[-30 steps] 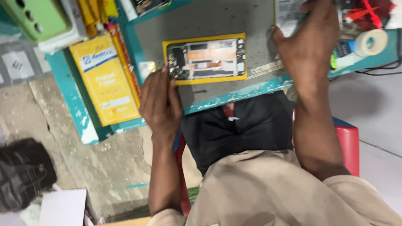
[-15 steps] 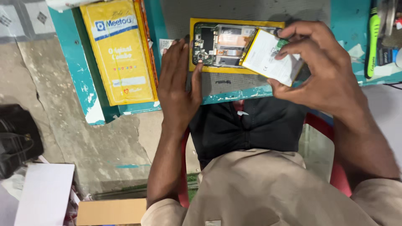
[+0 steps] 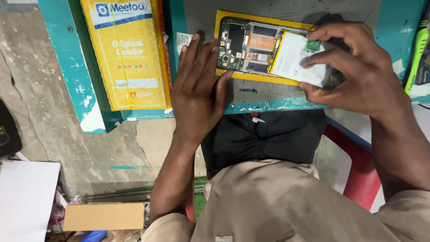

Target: The person applies adhesive to the edges of a smartphone back cover, then places a new screen assembly onto the phone chassis. They press the edges to secure the screen and handle the battery and internal components on the workbench.

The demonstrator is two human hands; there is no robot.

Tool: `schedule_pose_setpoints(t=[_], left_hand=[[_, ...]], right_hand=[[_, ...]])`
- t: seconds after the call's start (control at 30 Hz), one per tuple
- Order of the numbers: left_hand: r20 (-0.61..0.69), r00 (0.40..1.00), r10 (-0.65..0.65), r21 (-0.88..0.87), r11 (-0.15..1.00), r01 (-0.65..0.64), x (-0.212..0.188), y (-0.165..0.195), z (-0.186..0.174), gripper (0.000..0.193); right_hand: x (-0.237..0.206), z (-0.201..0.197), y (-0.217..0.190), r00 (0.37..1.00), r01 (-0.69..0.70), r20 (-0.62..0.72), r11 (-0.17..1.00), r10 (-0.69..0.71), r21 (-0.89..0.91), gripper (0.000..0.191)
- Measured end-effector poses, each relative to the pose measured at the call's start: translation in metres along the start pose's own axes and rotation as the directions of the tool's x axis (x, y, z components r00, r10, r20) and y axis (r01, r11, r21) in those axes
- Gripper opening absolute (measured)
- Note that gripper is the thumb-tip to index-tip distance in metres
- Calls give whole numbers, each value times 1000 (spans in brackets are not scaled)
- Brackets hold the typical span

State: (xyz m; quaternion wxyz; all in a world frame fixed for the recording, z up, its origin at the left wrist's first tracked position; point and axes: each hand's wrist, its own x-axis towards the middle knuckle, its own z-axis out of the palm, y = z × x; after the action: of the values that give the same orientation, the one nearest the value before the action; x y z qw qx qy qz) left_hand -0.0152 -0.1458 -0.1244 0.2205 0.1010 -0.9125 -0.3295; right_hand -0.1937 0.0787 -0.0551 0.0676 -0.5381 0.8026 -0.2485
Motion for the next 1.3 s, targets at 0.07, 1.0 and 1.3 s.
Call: schedule_pose_setpoints(t=[0.07, 1.0, 1.3], left_hand=[[0, 1000, 5, 2, 1000, -5, 1, -1, 1, 41], [-11, 1000, 13, -1, 1000, -13, 1, -9, 3, 35], [-31, 1000, 3, -5, 1000, -3, 0, -9, 3, 32]], right_hand=[[4, 2, 2, 1000, 23, 1, 1000, -23, -5, 38], [29, 13, 1, 969, 241, 88, 960, -231, -144, 39], [34, 9, 2, 977, 161, 154, 985, -149, -66, 36]])
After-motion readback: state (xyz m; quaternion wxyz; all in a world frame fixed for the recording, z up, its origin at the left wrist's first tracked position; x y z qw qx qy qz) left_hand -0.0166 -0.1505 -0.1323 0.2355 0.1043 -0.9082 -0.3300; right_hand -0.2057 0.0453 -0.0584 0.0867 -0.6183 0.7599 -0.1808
